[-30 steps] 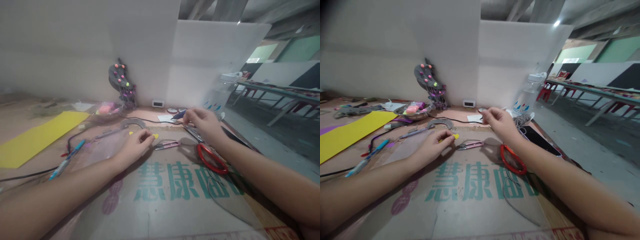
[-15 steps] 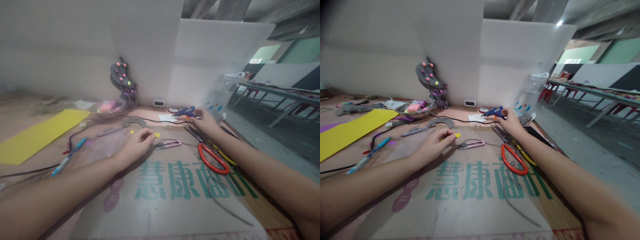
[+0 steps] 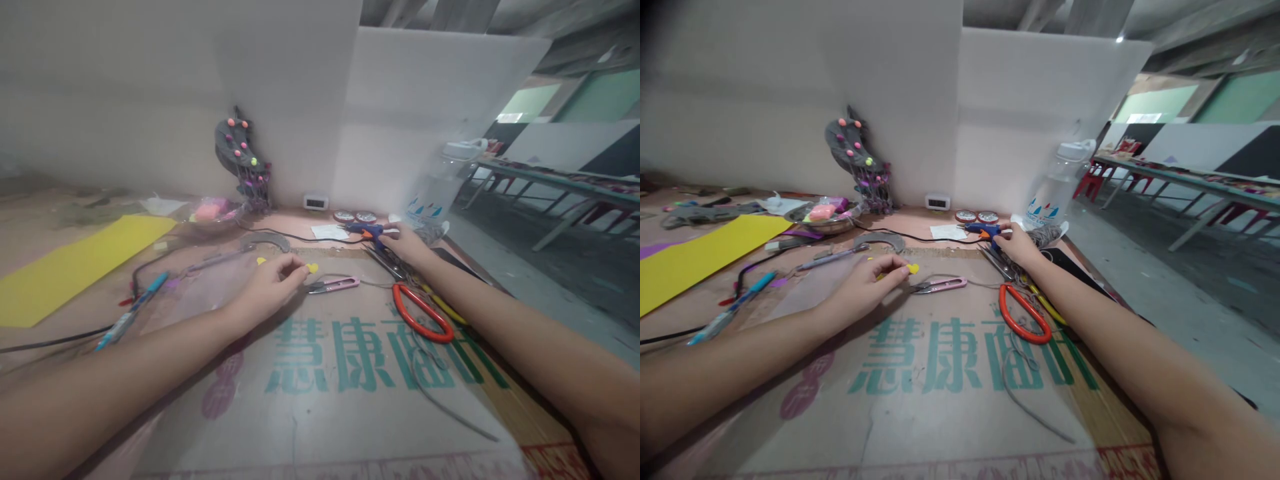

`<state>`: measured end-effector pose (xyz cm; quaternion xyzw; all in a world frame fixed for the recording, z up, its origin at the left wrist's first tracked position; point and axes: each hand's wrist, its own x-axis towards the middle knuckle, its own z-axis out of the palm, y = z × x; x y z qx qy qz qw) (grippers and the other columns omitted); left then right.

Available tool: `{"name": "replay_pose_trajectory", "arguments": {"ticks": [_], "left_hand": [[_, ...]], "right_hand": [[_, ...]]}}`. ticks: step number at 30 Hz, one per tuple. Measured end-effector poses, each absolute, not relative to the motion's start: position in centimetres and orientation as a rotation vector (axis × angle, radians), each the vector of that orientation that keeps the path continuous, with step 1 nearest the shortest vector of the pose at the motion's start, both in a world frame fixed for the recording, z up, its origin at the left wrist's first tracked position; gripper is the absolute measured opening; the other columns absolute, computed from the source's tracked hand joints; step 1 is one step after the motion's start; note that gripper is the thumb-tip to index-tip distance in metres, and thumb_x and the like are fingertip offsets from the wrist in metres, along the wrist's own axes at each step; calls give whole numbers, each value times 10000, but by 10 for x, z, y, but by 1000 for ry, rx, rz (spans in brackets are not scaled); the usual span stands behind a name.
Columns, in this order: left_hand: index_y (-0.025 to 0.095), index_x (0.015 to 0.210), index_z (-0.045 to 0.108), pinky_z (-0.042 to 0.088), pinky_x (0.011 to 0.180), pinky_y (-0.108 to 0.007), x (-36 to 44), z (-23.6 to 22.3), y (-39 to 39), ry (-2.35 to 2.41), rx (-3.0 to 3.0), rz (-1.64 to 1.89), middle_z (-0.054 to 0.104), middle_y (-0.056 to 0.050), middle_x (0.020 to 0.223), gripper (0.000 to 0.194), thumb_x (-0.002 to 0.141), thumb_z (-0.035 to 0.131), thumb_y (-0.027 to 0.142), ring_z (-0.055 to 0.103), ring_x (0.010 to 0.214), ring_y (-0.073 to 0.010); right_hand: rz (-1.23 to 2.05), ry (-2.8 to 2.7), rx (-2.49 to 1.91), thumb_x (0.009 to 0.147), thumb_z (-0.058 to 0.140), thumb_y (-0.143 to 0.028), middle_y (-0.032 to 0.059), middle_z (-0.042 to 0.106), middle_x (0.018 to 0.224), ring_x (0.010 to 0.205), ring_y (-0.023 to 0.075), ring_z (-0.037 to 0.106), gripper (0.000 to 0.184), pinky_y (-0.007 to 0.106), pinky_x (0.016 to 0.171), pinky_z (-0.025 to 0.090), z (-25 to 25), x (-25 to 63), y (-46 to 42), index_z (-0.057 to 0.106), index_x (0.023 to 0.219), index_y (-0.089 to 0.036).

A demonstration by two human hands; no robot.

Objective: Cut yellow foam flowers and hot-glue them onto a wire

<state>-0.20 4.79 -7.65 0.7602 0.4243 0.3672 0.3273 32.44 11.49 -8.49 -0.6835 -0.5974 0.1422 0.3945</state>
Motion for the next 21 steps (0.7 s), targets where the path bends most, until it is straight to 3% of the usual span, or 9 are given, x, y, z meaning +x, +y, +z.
{"name": "replay_pose_trajectory", "arguments": {"ticks": [6, 12, 16, 18, 21], "left_hand": [[176, 786, 597, 429, 692, -256, -2, -78, 49, 1095, 2012, 938, 623, -2, 767, 264, 876, 522, 413, 569, 752, -166], [176, 777, 583, 415, 669, -254, -2, -77, 48, 1084, 2052, 905, 601, 0, 748, 292, 882, 506, 437, 556, 740, -165], [179, 767, 581, 422, 658, -254, -2, -76, 47, 1092, 2041, 907, 604, -3, 740, 296, 876, 511, 445, 556, 731, -168], [179, 764, 582, 429, 660, -255, -1, -76, 47, 1088, 2034, 913, 609, -5, 741, 287, 872, 515, 437, 558, 728, -168], [178, 764, 590, 432, 674, -257, -1, -75, 46, 1091, 2035, 914, 619, -5, 749, 269, 870, 515, 415, 564, 738, -169]], "right_hand": [[285, -1644, -1679, 760, 634, -334, -9, 635, 711, 621, 150, 549, 253, 313, 690, 471, -87, 322, 118, 641, 963, -183], [183, -1583, -1592, 722, 640, -249, 100, 636, 1076, 883, 209, 609, 397, 362, 785, 505, -90, 322, 121, 550, 1100, -169], [174, -1637, -1561, 729, 656, -232, 128, 637, 1159, 965, 237, 627, 582, 397, 865, 502, -87, 320, 117, 489, 1281, -153], [147, -1685, -1582, 745, 659, -253, 123, 658, 1156, 985, 255, 633, 546, 416, 908, 484, -84, 318, 115, 535, 1268, -152], [112, -1724, -1616, 781, 644, -312, 114, 697, 1070, 968, 277, 640, 357, 435, 910, 475, -81, 315, 112, 643, 1098, -147]]}}
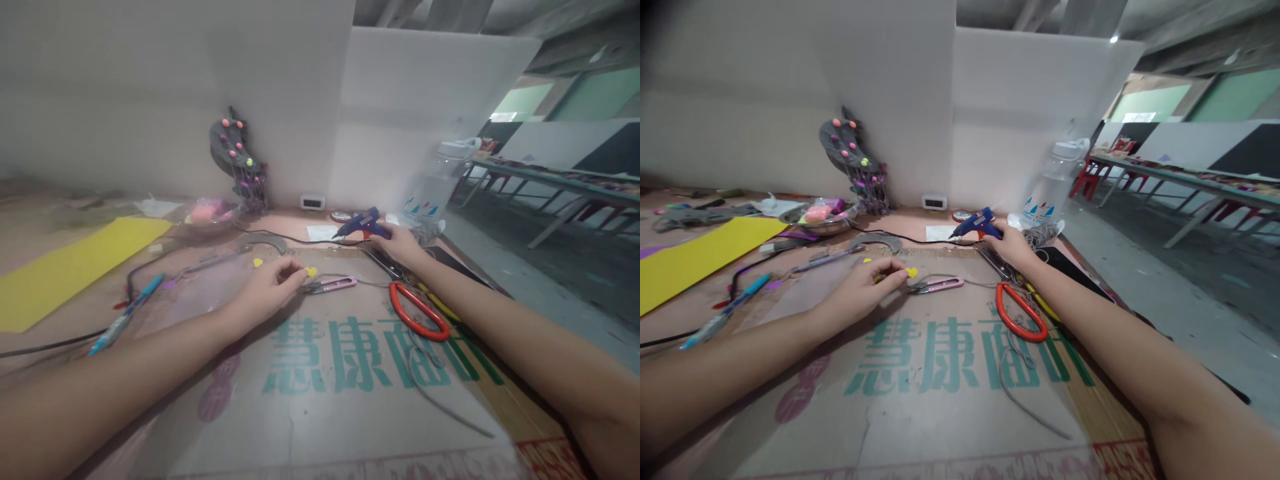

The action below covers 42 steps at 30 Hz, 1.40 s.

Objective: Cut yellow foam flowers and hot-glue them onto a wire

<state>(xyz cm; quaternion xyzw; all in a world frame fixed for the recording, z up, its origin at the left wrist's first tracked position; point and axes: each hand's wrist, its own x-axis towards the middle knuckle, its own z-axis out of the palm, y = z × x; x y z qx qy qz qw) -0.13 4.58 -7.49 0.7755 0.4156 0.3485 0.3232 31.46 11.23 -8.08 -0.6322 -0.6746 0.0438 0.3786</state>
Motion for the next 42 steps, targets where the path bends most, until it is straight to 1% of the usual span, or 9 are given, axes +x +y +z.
{"name": "replay_pose_trajectory", "arguments": {"ticks": [5, 8, 10, 13, 17, 24, 29, 35, 42], "left_hand": [[178, 746, 599, 428, 687, -260, -1, -75, 48, 1096, 1997, 935, 622, 0, 737, 250, 854, 525, 391, 565, 736, -168], [181, 728, 585, 420, 682, -259, -2, -77, 52, 1115, 1909, 978, 606, 4, 714, 243, 842, 530, 388, 556, 718, -164], [183, 723, 573, 415, 688, -260, -3, -78, 55, 1121, 1862, 993, 603, 3, 718, 236, 840, 529, 383, 553, 718, -161], [185, 732, 565, 413, 698, -260, -4, -79, 57, 1117, 1836, 1003, 607, 2, 739, 222, 849, 525, 369, 553, 727, -156], [184, 718, 550, 409, 679, -249, -5, -79, 58, 1139, 1812, 1033, 592, 14, 713, 191, 841, 527, 328, 540, 700, -145], [184, 692, 545, 396, 680, -250, -4, -81, 63, 1148, 1747, 1080, 567, 23, 677, 176, 833, 533, 287, 524, 687, -143], [182, 712, 548, 369, 664, -247, -5, -85, 65, 1124, 1731, 1113, 556, 24, 690, 183, 841, 540, 311, 506, 681, -138], [184, 767, 574, 369, 683, -252, -7, -86, 64, 1131, 1749, 1150, 561, 18, 730, 185, 860, 539, 340, 511, 717, -145], [183, 789, 570, 377, 695, -253, -7, -85, 65, 1126, 1728, 1180, 562, 15, 754, 191, 867, 535, 353, 516, 740, -147]], "right_hand": [[186, -1591, -1659, 816, 634, -414, 84, 711, 769, 738, 249, 664, 376, 385, 733, 512, -65, 304, 102, 605, 1062, -131], [383, -1556, -1543, 829, 617, -470, 63, 681, 651, 668, 230, 665, 323, 334, 644, 507, -51, 289, 89, 629, 894, -154], [488, -1539, -1397, 811, 641, -477, 68, 696, 703, 682, 217, 679, 317, 324, 666, 517, -46, 274, 77, 636, 832, -161], [529, -1626, -1308, 812, 652, -457, 78, 738, 880, 737, 210, 699, 298, 340, 738, 527, -48, 249, 58, 678, 899, -173], [568, -1790, -1253, 825, 638, -413, 63, 747, 853, 775, 225, 702, 261, 359, 741, 549, -58, 225, 37, 701, 942, -188], [450, -1893, -1316, 783, 649, -462, 54, 737, 819, 786, 249, 692, 267, 393, 768, 571, -61, 226, 27, 671, 751, -198], [487, -1918, -1301, 806, 609, -499, 51, 762, 884, 860, 261, 709, 313, 405, 834, 578, -58, 227, 26, 722, 821, -208], [431, -1947, -1281, 807, 639, -394, 48, 767, 929, 889, 273, 719, 210, 409, 843, 591, -57, 224, 24, 738, 889, -227], [386, -1981, -1256, 830, 610, -388, 85, 752, 1042, 993, 296, 702, 305, 453, 927, 560, -57, 224, 25, 724, 1032, -189]]}}
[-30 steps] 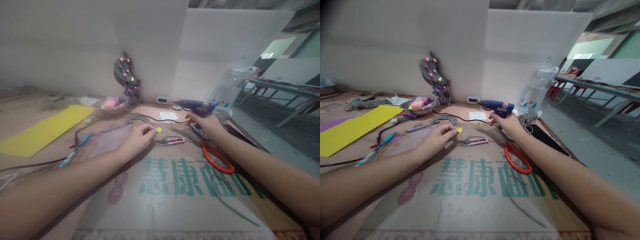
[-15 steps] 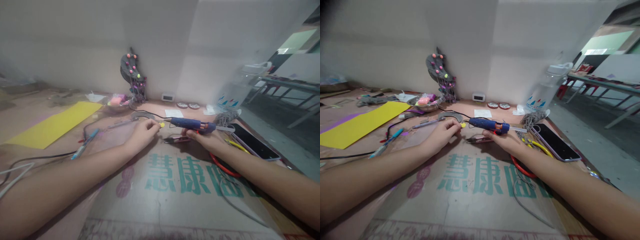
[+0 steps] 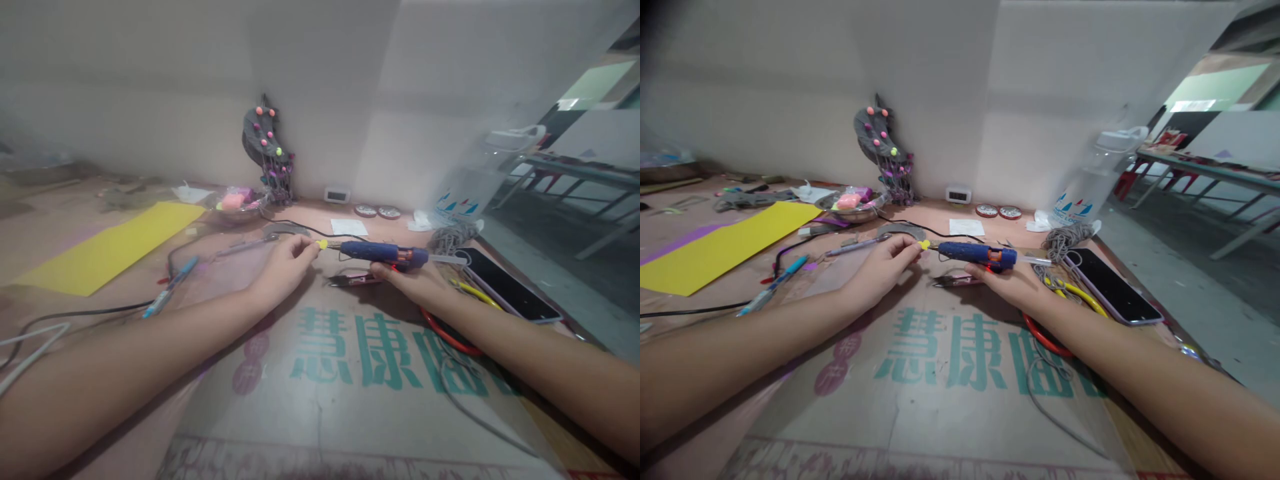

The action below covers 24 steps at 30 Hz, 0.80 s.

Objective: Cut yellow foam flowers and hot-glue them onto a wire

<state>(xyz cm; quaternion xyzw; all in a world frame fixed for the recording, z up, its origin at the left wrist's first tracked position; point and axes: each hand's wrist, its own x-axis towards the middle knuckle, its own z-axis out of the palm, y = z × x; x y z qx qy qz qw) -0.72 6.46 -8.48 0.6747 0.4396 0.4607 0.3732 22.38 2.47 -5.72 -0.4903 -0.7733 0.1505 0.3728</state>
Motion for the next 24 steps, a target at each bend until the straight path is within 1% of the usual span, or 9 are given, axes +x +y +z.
{"name": "replay_pose_trajectory", "arguments": {"ticks": [4, 7, 15, 21, 24], "left_hand": [[183, 792, 575, 380, 702, -256, -7, -85, 64, 1134, 1722, 1180, 574, 12, 762, 197, 868, 536, 361, 527, 748, -149], [182, 788, 577, 379, 699, -256, -7, -85, 64, 1129, 1717, 1180, 576, 10, 762, 195, 865, 537, 357, 525, 747, -150], [186, 754, 561, 363, 692, -262, -7, -83, 64, 1125, 1745, 1171, 562, 13, 744, 205, 871, 524, 351, 511, 737, -149], [187, 752, 557, 360, 692, -264, -8, -83, 63, 1129, 1747, 1167, 554, 15, 738, 200, 871, 525, 346, 507, 735, -150], [188, 751, 557, 360, 691, -262, -8, -84, 64, 1129, 1746, 1172, 550, 19, 733, 202, 871, 527, 347, 505, 731, -146]], "right_hand": [[461, -1982, -1235, 824, 616, -398, 85, 767, 926, 891, 289, 725, 279, 423, 834, 602, -58, 222, 26, 727, 972, -188], [458, -1965, -1249, 814, 624, -407, 81, 768, 883, 853, 284, 725, 290, 418, 803, 609, -59, 222, 27, 730, 954, -176], [450, -1951, -1306, 790, 627, -417, 99, 762, 925, 888, 308, 720, 311, 462, 840, 595, -60, 221, 26, 727, 948, -168], [450, -1915, -1325, 780, 651, -436, 103, 761, 909, 894, 315, 716, 321, 467, 859, 587, -64, 221, 29, 726, 954, -177], [486, -1908, -1308, 778, 651, -433, 97, 764, 916, 896, 314, 718, 319, 449, 855, 590, -64, 221, 30, 731, 948, -176]]}}
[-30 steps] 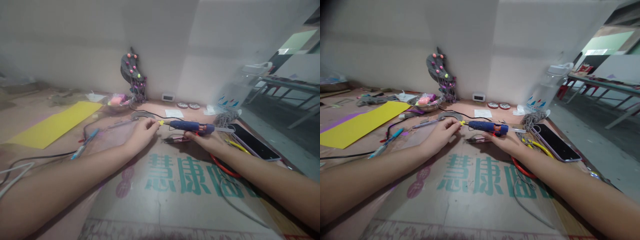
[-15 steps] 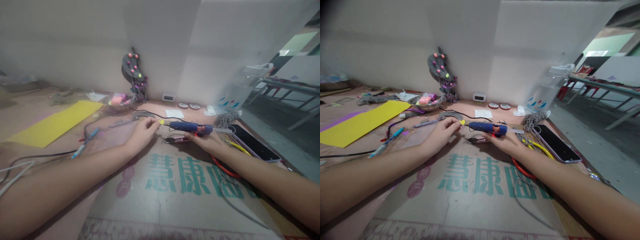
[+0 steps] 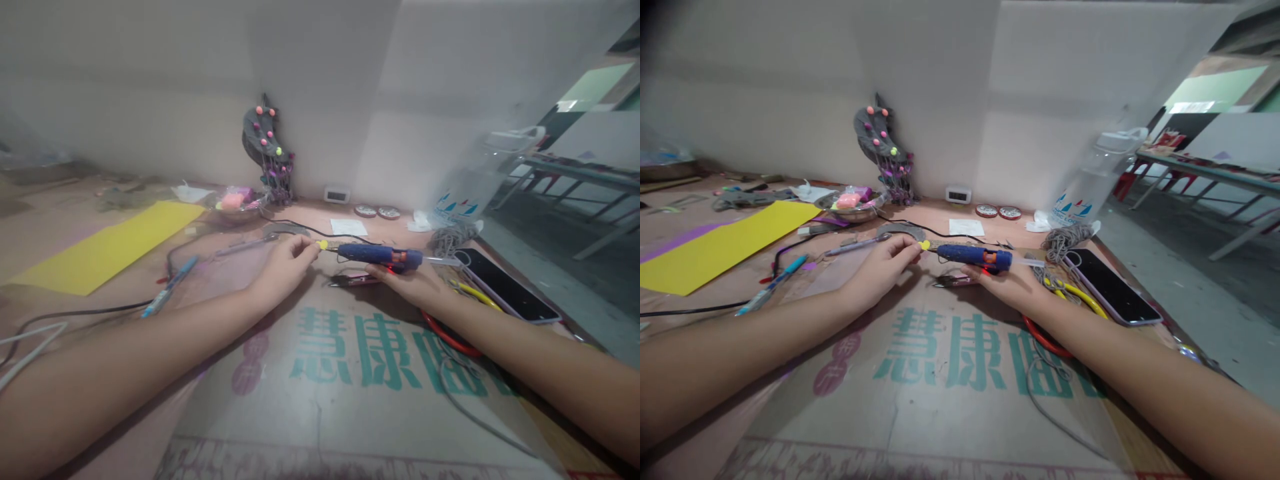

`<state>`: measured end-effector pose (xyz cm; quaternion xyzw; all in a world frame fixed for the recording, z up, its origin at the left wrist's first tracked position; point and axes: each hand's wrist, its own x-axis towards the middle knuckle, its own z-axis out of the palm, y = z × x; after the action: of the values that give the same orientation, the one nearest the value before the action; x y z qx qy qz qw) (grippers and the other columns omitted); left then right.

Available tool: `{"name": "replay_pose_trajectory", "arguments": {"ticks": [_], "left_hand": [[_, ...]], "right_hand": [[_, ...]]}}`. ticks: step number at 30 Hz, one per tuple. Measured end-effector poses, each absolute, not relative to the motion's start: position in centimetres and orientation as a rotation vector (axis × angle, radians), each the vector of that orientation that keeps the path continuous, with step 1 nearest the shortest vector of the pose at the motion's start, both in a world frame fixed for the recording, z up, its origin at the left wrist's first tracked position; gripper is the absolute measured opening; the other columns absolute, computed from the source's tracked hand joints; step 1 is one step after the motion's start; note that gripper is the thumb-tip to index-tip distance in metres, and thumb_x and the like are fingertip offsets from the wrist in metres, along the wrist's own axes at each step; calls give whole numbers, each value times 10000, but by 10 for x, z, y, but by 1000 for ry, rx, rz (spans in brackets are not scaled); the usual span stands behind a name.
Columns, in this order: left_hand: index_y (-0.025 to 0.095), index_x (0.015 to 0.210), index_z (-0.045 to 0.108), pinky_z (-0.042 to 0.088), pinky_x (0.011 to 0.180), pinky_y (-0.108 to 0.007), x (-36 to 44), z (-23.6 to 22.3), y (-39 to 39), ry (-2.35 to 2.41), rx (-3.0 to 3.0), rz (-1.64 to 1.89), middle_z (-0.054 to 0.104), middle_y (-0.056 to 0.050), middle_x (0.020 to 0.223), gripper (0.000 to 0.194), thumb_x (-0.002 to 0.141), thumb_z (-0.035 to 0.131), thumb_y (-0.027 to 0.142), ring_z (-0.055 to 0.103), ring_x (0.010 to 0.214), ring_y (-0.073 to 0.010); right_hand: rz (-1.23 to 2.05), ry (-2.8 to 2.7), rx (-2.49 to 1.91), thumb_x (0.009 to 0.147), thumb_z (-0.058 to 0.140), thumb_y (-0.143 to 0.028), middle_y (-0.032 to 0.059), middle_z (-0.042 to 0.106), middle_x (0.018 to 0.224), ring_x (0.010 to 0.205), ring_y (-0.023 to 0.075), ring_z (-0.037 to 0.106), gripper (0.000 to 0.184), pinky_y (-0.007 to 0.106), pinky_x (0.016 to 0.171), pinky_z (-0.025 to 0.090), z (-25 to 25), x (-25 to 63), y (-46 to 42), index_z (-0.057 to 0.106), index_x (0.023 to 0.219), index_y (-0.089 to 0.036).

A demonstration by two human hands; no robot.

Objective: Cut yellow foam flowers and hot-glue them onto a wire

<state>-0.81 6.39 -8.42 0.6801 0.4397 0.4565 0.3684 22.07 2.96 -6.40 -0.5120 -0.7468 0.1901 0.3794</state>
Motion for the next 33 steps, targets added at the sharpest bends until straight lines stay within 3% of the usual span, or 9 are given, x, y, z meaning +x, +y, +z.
{"name": "replay_pose_trajectory", "arguments": {"ticks": [33], "left_hand": [[189, 781, 581, 391, 698, -259, -7, -84, 63, 1124, 1778, 1169, 588, 4, 764, 196, 868, 536, 359, 541, 753, -158]], "right_hand": [[383, -1869, -1294, 772, 672, -429, 84, 760, 899, 899, 319, 713, 270, 475, 854, 591, -62, 218, 29, 712, 915, -203]]}}
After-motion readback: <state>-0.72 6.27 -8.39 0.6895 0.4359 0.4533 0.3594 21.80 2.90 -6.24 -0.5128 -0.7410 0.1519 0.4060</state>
